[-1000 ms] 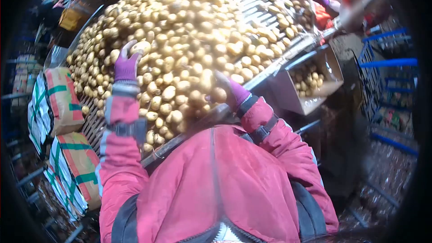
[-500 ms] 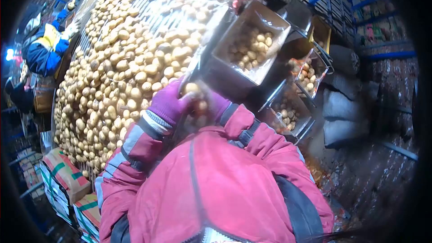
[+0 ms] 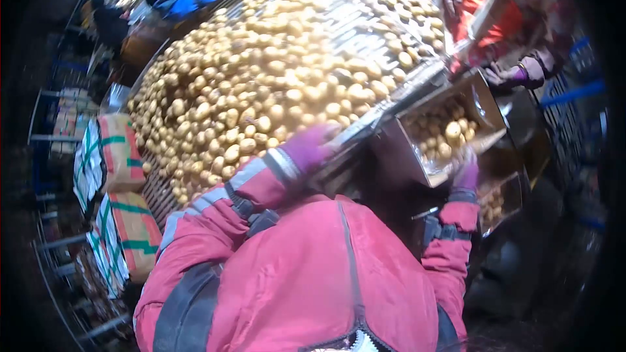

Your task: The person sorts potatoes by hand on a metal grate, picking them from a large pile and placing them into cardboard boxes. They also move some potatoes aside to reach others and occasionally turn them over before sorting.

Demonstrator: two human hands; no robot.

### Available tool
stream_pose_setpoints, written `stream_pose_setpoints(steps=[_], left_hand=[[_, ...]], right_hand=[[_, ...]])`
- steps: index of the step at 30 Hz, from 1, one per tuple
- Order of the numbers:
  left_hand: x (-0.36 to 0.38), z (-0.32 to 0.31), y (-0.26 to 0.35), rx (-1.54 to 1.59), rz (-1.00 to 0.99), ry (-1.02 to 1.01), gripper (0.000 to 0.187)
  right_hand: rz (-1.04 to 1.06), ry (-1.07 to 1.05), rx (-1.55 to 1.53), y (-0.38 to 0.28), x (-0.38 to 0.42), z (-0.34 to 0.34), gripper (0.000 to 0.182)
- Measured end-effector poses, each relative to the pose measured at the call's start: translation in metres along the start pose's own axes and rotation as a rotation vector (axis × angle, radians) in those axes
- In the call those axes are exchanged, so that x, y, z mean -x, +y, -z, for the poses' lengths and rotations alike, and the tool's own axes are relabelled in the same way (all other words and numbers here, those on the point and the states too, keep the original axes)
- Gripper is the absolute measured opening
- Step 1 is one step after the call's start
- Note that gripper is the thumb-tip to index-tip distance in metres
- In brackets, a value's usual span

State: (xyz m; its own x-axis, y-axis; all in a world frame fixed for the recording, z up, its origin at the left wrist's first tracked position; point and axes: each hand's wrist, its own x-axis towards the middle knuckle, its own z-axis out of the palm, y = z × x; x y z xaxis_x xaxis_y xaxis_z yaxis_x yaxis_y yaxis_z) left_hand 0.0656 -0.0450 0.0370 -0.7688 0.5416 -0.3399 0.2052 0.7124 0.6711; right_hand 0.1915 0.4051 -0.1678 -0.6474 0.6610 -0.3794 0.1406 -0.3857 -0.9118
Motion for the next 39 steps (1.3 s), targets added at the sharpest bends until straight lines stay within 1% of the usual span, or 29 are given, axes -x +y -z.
stream_pose_setpoints(steps=[2, 3, 4, 5, 6, 7, 10, 11, 12, 13, 14, 15, 16, 18, 19, 20, 22, 23, 25, 27, 28, 30, 31, 34, 35, 36, 37, 38, 39], left_hand=[[0.016, 0.028, -0.069, 0.128, 0.011, 0.315, 0.048], [0.023, 0.049, -0.108, 0.023, 0.005, 0.454, 0.051], [0.030, 0.069, -0.147, -0.083, 0.014, 0.594, 0.055], [0.036, 0.090, -0.180, -0.397, 0.066, 0.704, 0.058], [0.041, 0.111, -0.213, -0.410, 0.083, 0.755, 0.062], [0.047, 0.125, -0.249, -0.518, 0.090, 0.808, 0.063], [0.054, 0.140, -0.282, -0.782, 0.468, 0.672, 0.073], [0.064, 0.137, -0.291, -0.845, 0.416, 0.661, 0.075], [0.074, 0.135, -0.291, -0.844, 0.356, 0.692, 0.071], [0.089, 0.135, -0.292, -0.799, 0.341, 0.740, 0.067], [0.106, 0.133, -0.298, -0.754, 0.330, 0.783, 0.064], [0.123, 0.123, -0.334, -0.580, 0.359, 0.880, 0.053], [0.148, 0.122, -0.352, -0.577, 0.323, 0.843, 0.045], [0.188, 0.124, -0.388, -0.492, 0.412, 0.739, 0.038], [0.205, 0.137, -0.385, -0.341, 0.252, 0.674, 0.032], [0.214, 0.151, -0.379, -0.442, 0.258, 0.596, 0.027], [0.216, 0.188, -0.358, -0.420, 0.506, 0.538, 0.026], [0.205, 0.192, -0.377, -0.258, 0.432, 0.881, 0.029], [0.178, 0.229, -0.381, -0.181, 0.469, 0.942, 0.039], [0.147, 0.250, -0.396, -0.089, 0.364, 0.997, 0.054], [0.127, 0.250, -0.449, -0.409, 0.242, 1.028, 0.059], [0.096, 0.264, -0.394, -0.511, 0.705, 0.836, 0.064], [0.093, 0.265, -0.403, -0.490, 0.693, 0.841, 0.066], [0.105, 0.265, -0.436, -0.320, 0.484, 0.963, 0.067], [0.107, 0.268, -0.420, 0.011, 0.471, 0.976, 0.061], [0.112, 0.264, -0.401, 0.467, 0.375, 0.870, 0.052], [0.117, 0.262, -0.359, 0.595, 0.239, 0.775, 0.049], [0.103, 0.238, -0.373, 0.547, -0.070, 0.715, 0.051], [0.099, 0.239, -0.336, 0.517, -0.041, 0.595, 0.051]], right_hand=[[-0.068, -0.093, 0.085, -0.035, 0.023, -0.035, 0.061], [-0.179, -0.214, -0.013, -0.048, 0.032, -0.057, 0.063], [-0.207, -0.324, -0.019, -0.046, 0.040, -0.074, 0.059], [-0.200, -0.388, 0.070, -0.057, 0.057, -0.108, 0.056], [-0.192, -0.450, 0.160, -0.066, 0.076, -0.146, 0.053], [-0.002, -0.603, 0.508, -0.062, 0.076, -0.178, 0.049], [0.455, -0.919, 0.814, -0.031, 0.093, -0.276, 0.041], [0.636, -0.985, 0.885, -0.026, 0.107, -0.312, 0.040], [0.925, -1.025, 1.171, -0.034, 0.126, -0.347, 0.040], [0.366, -1.126, 0.660, -0.031, 0.150, -0.372, 0.041], [-0.196, -1.114, 0.145, -0.025, 0.172, -0.391, 0.042], [-0.302, -1.189, 0.121, -0.009, 0.179, -0.411, 0.045], [-0.141, -1.295, 0.288, 0.008, 0.177, -0.425, 0.047], [-0.405, -1.298, 0.192, 0.009, 0.207, -0.449, 0.048], [-0.398, -1.325, 0.180, 0.020, 0.211, -0.455, 0.049], [-0.405, -1.338, 0.222, 0.024, 0.215, -0.464, 0.049], [-0.382, -1.382, 0.254, 0.030, 0.220, -0.475, 0.049], [-0.390, -1.369, 0.302, 0.035, 0.222, -0.480, 0.048], [-0.392, -1.356, 0.367, 0.035, 0.227, -0.488, 0.047], [-0.410, -1.349, 0.405, 0.035, 0.229, -0.494, 0.046], [-0.421, -1.333, 0.404, 0.030, 0.235, -0.497, 0.045], [-0.430, -1.290, 0.407, 0.016, 0.253, -0.512, 0.044], [-0.454, -1.312, 0.387, 0.021, 0.254, -0.516, 0.043], [-0.480, -1.350, 0.372, 0.030, 0.260, -0.537, 0.046], [-0.492, -1.377, 0.337, 0.018, 0.271, -0.547, 0.052], [-0.538, -1.377, 0.280, 0.011, 0.278, -0.556, 0.054], [-0.581, -1.370, 0.219, 0.007, 0.283, -0.565, 0.056], [-0.629, -1.360, 0.162, 0.007, 0.286, -0.570, 0.058], [-0.698, -1.325, 0.094, 0.033, 0.278, -0.572, 0.058]])
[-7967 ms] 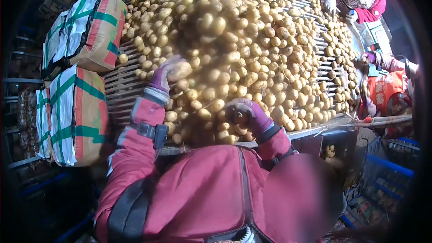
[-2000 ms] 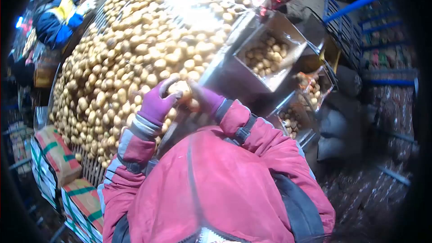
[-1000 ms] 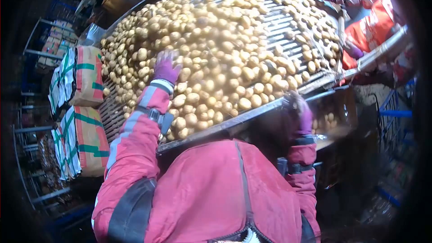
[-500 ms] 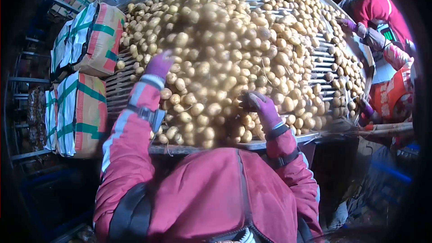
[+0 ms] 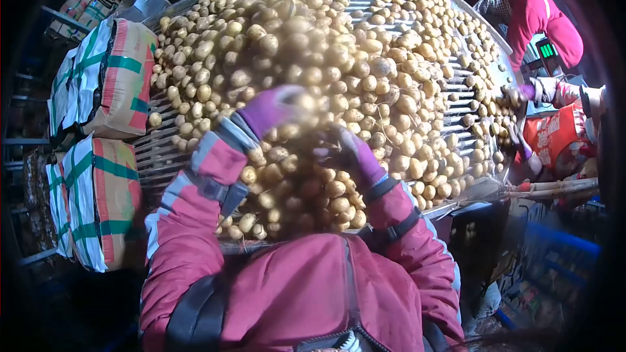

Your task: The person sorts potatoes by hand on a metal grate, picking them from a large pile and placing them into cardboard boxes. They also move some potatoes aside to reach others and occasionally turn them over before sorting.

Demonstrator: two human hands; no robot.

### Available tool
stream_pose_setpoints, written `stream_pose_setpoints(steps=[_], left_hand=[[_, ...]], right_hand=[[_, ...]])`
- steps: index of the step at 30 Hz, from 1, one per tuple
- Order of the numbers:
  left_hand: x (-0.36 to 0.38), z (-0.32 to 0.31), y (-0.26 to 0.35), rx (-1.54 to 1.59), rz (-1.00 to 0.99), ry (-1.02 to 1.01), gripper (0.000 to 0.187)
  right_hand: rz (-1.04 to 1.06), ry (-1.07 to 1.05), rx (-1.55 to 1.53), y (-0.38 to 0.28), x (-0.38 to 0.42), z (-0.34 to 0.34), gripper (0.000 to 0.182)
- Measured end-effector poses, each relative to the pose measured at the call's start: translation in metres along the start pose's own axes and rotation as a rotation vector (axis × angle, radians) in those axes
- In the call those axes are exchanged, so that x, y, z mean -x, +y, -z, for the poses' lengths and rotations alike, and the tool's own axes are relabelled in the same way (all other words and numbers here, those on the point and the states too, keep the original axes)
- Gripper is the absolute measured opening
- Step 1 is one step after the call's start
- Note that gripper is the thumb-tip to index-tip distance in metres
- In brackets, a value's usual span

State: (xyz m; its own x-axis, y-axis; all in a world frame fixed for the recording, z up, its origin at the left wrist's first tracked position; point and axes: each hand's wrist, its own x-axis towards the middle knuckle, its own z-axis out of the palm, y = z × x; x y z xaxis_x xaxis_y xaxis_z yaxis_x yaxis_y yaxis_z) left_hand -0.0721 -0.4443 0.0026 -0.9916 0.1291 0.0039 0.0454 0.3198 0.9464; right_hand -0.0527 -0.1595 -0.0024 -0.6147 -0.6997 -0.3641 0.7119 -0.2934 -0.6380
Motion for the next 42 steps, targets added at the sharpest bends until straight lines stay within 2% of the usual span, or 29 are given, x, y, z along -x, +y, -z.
stream_pose_setpoints(steps=[1, 3, 4, 5, 6, 7, 9, 10, 13, 15, 17, 18, 19, 21, 23, 24, 25, 26, 29, 31, 33, 34, 35, 36, 37, 38, 39, 41, 42], left_hand=[[-0.002, -0.016, 0.037, -0.039, 0.048, -0.105, 0.051], [-0.041, -0.009, 0.036, -0.341, -0.173, 0.133, 0.051], [-0.064, 0.001, 0.052, -0.342, 0.068, 0.224, 0.052], [-0.086, 0.014, 0.037, -0.536, -0.178, 0.339, 0.055], [-0.104, 0.023, 0.018, -0.668, -0.137, 0.336, 0.057], [-0.117, 0.025, 0.004, -0.800, -0.093, 0.328, 0.059], [-0.133, 0.019, 0.002, -0.827, 0.120, 0.248, 0.060], [-0.141, 0.021, 0.000, -0.793, 0.178, 0.143, 0.058], [-0.117, -0.004, -0.019, -0.853, 0.161, -0.099, 0.053], [-0.065, -0.024, -0.012, -0.881, -0.025, 0.055, 0.051], [-0.042, -0.027, 0.007, -0.836, 0.151, -0.029, 0.050], [-0.032, -0.029, 0.010, -0.963, 0.117, -0.079, 0.049], [-0.033, -0.022, 0.012, -0.910, 0.131, -0.286, 0.050], [-0.039, -0.008, 0.035, -0.914, 0.235, -0.363, 0.048], [-0.058, -0.008, 0.067, -0.691, 0.234, -0.094, 0.050], [-0.073, -0.012, 0.068, -0.724, 0.016, 0.033, 0.055], [-0.103, -0.019, 0.051, -0.490, 0.079, 0.047, 0.053], [-0.121, -0.027, 0.052, -0.585, -0.070, 0.088, 0.053], [-0.158, -0.064, 0.008, -0.896, -0.149, 0.179, 0.056], [-0.157, -0.076, 0.016, -0.846, -0.037, 0.182, 0.056], [-0.148, -0.073, 0.012, -0.581, -0.239, 0.183, 0.051], [-0.136, -0.074, 0.029, -0.581, -0.240, 0.167, 0.049], [-0.117, -0.079, 0.047, -0.446, -0.226, 0.111, 0.054], [-0.101, -0.090, 0.047, -0.317, -0.206, 0.042, 0.056], [-0.083, -0.102, 0.047, -0.186, -0.181, -0.030, 0.057], [-0.061, -0.117, 0.050, -0.281, -0.205, -0.122, 0.058], [-0.037, -0.136, 0.060, -0.342, -0.208, -0.213, 0.058], [0.007, -0.176, 0.082, -0.432, -0.200, -0.394, 0.058], [0.020, -0.193, 0.086, -0.382, -0.163, -0.369, 0.060]], right_hand=[[-0.059, -0.033, -0.088, 0.002, -0.007, 0.006, 0.057], [-0.171, -0.107, -0.263, 0.002, -0.016, 0.011, 0.055], [-0.105, -0.059, -0.285, -0.005, -0.008, 0.007, 0.047], [0.059, -0.073, 0.099, -0.004, -0.008, 0.015, 0.044], [0.217, -0.084, 0.484, 0.000, -0.008, 0.027, 0.041], [0.271, -0.069, 0.543, 0.001, -0.006, 0.030, 0.038], [0.378, -0.030, 0.663, 0.004, -0.001, 0.036, 0.034], [0.264, -0.010, 0.575, 0.004, 0.003, 0.045, 0.035], [0.335, 0.009, 0.825, 0.009, 0.001, 0.065, 0.050], [0.552, 0.009, 1.055, 0.010, 0.002, 0.069, 0.046], [0.789, 0.035, 1.258, 0.006, 0.008, 0.068, 0.037], [0.754, 0.026, 1.226, 0.006, 0.012, 0.068, 0.036], [0.720, 0.019, 1.193, 0.007, 0.016, 0.069, 0.038], [0.456, -0.015, 0.953, 0.014, 0.026, 0.071, 0.038], [0.392, -0.022, 0.887, 0.013, 0.032, 0.067, 0.039], [0.351, -0.012, 0.828, 0.011, 0.036, 0.061, 0.040], [0.311, 0.001, 0.769, 0.009, 0.040, 0.056, 0.041], [0.217, 0.025, 0.640, 0.005, 0.045, 0.049, 0.042], [0.158, 0.070, 0.506, 0.007, 0.058, 0.047, 0.044], [0.133, 0.110, 0.362, 0.007, 0.067, 0.053, 0.045], [0.041, 0.158, 0.068, 0.009, 0.077, 0.060, 0.046], [0.188, 0.152, 0.222, 0.025, 0.072, 0.084, 0.046], [0.140, 0.177, 0.111, 0.015, 0.079, 0.075, 0.046], [0.399, 0.186, 0.520, 0.011, 0.080, 0.075, 0.045], [0.526, 0.190, 0.665, 0.011, 0.081, 0.074, 0.044], [0.655, 0.214, 0.807, 0.010, 0.082, 0.073, 0.043], [0.655, 0.229, 0.846, 0.009, 0.086, 0.075, 0.039], [0.463, 0.250, 0.614, 0.013, 0.090, 0.084, 0.032], [0.385, 0.288, 0.517, 0.016, 0.098, 0.085, 0.029]])
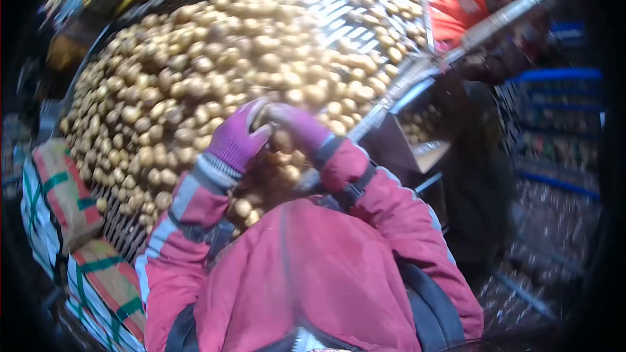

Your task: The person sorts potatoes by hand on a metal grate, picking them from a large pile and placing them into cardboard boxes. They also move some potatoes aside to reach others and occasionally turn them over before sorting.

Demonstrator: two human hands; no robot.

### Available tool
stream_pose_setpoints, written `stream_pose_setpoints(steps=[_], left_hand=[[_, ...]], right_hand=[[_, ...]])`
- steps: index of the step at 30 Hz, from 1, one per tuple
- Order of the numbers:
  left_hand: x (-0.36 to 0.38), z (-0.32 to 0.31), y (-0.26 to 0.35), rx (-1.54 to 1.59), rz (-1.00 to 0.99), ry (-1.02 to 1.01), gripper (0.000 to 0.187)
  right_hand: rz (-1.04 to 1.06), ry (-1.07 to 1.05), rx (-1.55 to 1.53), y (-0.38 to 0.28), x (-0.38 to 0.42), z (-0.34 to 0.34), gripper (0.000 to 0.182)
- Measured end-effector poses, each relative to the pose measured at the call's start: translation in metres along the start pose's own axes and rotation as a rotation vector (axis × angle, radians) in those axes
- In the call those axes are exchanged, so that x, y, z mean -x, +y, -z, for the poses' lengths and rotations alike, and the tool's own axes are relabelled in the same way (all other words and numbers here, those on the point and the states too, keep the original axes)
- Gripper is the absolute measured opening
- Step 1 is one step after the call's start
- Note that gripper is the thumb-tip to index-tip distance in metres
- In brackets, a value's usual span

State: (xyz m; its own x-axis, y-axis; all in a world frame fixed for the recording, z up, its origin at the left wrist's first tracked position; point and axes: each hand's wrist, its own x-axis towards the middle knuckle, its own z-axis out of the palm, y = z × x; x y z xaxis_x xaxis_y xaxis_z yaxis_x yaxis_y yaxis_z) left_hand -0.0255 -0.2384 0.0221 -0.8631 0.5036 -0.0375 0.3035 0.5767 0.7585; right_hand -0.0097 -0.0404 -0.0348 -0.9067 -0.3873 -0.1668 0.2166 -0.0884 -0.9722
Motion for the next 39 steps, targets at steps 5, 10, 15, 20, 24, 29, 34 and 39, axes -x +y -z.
stream_pose_setpoints(steps=[5, 10, 15, 20, 24, 29, 34, 39], left_hand=[[0.012, -0.038, 0.023, 0.353, 0.182, -0.117, 0.055], [0.012, -0.068, 0.033, 0.398, 0.267, -0.230, 0.054], [0.023, -0.104, 0.043, 0.391, 0.200, -0.270, 0.049], [0.020, -0.101, 0.088, 0.442, 0.333, -0.189, 0.045], [0.028, -0.071, 0.042, 0.244, 0.283, 0.107, 0.046], [0.074, 0.005, -0.042, -0.194, 0.188, 0.494, 0.060], [0.144, 0.028, -0.124, -0.482, 0.366, 0.526, 0.083], [0.105, 0.005, -0.092, -0.658, 0.425, 0.460, 0.104]], right_hand=[[0.026, 0.051, 0.144, 0.018, 0.066, 0.044, 0.022], [-0.053, 0.365, -0.297, 0.050, 0.142, 0.112, 0.024], [-0.091, 0.802, -0.633, 0.019, 0.220, 0.231, 0.038], [-0.038, 0.993, 0.286, 0.115, 0.264, 0.368, 0.041], [0.096, 0.637, 0.548, 0.050, 0.208, 0.262, 0.031], [-0.019, 0.082, -0.119, 0.015, 0.105, 0.101, 0.035], [-0.269, -0.391, -0.097, 0.011, 0.052, 0.007, 0.045], [-0.058, -0.492, 0.217, 0.015, 0.009, -0.031, 0.062]])
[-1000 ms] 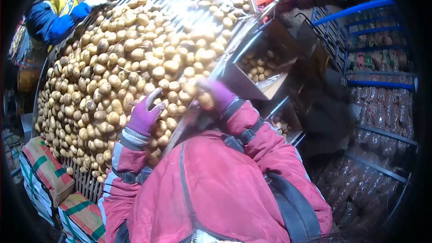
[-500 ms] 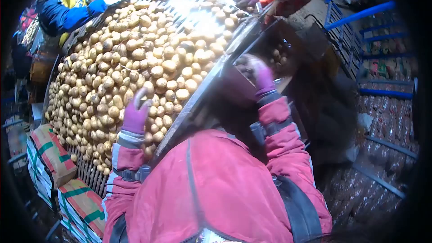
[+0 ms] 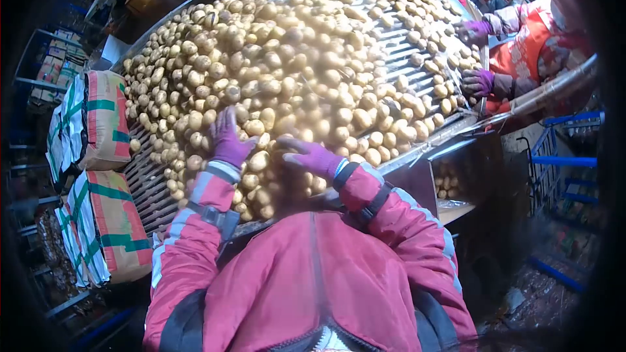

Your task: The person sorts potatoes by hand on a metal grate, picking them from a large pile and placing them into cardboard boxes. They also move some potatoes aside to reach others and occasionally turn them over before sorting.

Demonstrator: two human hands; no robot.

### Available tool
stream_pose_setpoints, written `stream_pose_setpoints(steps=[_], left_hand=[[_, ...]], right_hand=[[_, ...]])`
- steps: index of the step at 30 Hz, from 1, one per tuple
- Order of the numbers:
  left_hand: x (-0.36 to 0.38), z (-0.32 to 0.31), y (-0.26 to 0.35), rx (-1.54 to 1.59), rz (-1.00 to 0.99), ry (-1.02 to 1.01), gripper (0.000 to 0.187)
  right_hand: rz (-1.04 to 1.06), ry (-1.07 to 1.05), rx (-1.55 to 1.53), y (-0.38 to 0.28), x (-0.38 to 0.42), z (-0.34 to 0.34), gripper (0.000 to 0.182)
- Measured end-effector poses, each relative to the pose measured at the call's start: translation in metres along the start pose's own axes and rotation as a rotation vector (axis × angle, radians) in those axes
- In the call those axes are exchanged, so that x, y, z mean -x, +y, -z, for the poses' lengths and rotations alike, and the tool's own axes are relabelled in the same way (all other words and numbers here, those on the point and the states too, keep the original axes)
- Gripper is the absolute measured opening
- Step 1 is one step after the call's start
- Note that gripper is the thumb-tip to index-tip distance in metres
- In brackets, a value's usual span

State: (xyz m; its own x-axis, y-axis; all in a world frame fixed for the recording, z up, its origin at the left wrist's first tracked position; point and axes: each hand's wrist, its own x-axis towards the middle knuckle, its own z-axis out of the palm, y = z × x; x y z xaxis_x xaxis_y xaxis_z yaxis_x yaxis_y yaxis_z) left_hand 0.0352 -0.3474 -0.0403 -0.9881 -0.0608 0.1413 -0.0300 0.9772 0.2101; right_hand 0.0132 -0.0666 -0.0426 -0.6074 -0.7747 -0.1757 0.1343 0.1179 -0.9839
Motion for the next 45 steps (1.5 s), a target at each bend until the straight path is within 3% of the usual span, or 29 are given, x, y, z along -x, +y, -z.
stream_pose_setpoints(steps=[2, 6, 12, 16, 17, 20, 22, 24, 25, 28, 30, 32, 35, 36, 38, 41, 43, 44, 45], left_hand=[[-0.022, 0.006, 0.020, 0.045, -0.072, -0.004, 0.109], [-0.079, -0.007, 0.050, 0.236, -0.215, -0.037, 0.099], [-0.133, -0.044, 0.075, 0.247, -0.165, -0.092, 0.092], [-0.167, -0.056, 0.102, 0.323, -0.160, -0.101, 0.088], [-0.173, -0.059, 0.114, 0.252, -0.135, -0.097, 0.089], [-0.190, -0.069, 0.139, 0.221, -0.086, -0.079, 0.092], [-0.203, -0.081, 0.152, 0.220, -0.054, -0.037, 0.092], [-0.211, -0.083, 0.172, 0.225, -0.051, -0.007, 0.091], [-0.209, -0.089, 0.178, 0.348, -0.068, -0.010, 0.091], [-0.189, -0.072, 0.177, 0.647, -0.139, -0.103, 0.083], [-0.163, -0.061, 0.157, 0.419, -0.221, -0.016, 0.080], [-0.125, -0.031, 0.134, 0.345, -0.156, 0.036, 0.075], [-0.064, -0.003, 0.082, 0.101, -0.014, 0.139, 0.072], [-0.047, 0.009, 0.070, 0.003, 0.087, 0.122, 0.071], [-0.016, -0.007, 0.039, 0.042, 0.204, 0.057, 0.072], [-0.018, -0.014, 0.048, -0.024, 0.198, 0.121, 0.070], [-0.020, -0.018, 0.051, -0.087, 0.208, 0.142, 0.069], [-0.021, -0.022, 0.046, -0.083, 0.205, 0.152, 0.069], [-0.021, -0.019, 0.049, -0.069, 0.210, 0.141, 0.069]], right_hand=[[0.018, -0.010, 0.020, 0.003, -0.020, 0.006, 0.065], [-0.015, -0.102, -0.140, 0.015, -0.039, 0.028, 0.063], [-0.165, -0.038, -0.462, -0.035, -0.044, 0.063, 0.053], [0.003, 0.082, -0.042, 0.033, -0.073, 0.117, 0.054], [-0.213, 0.107, -0.056, 0.037, -0.072, 0.132, 0.053], [-0.032, 0.136, 0.043, 0.025, -0.071, 0.142, 0.054], [0.155, 0.163, 0.435, 0.064, -0.090, 0.162, 0.052], [0.123, 0.169, 0.551, 0.079, -0.106, 0.192, 0.048], [-0.007, 0.152, 0.470, 0.079, -0.113, 0.207, 0.046], [-0.001, 0.153, 0.590, 0.047, -0.119, 0.249, 0.033], [-0.402, 0.339, 0.073, -0.001, -0.091, 0.261, 0.033], [-0.354, 0.276, -0.266, 0.046, -0.103, 0.308, 0.036], [0.007, 0.413, -0.041, 0.070, -0.092, 0.357, 0.048], [-0.085, 0.560, -0.446, 0.058, -0.087, 0.364, 0.048], [0.282, 0.737, 0.247, 0.062, -0.083, 0.371, 0.048], [-0.052, 0.595, -0.072, -0.028, -0.077, 0.301, 0.042], [0.347, 0.428, 0.544, -0.023, -0.106, 0.251, 0.050], [0.433, 0.275, 0.910, -0.032, -0.116, 0.230, 0.055], [0.338, 0.148, 1.073, -0.023, -0.130, 0.210, 0.050]])
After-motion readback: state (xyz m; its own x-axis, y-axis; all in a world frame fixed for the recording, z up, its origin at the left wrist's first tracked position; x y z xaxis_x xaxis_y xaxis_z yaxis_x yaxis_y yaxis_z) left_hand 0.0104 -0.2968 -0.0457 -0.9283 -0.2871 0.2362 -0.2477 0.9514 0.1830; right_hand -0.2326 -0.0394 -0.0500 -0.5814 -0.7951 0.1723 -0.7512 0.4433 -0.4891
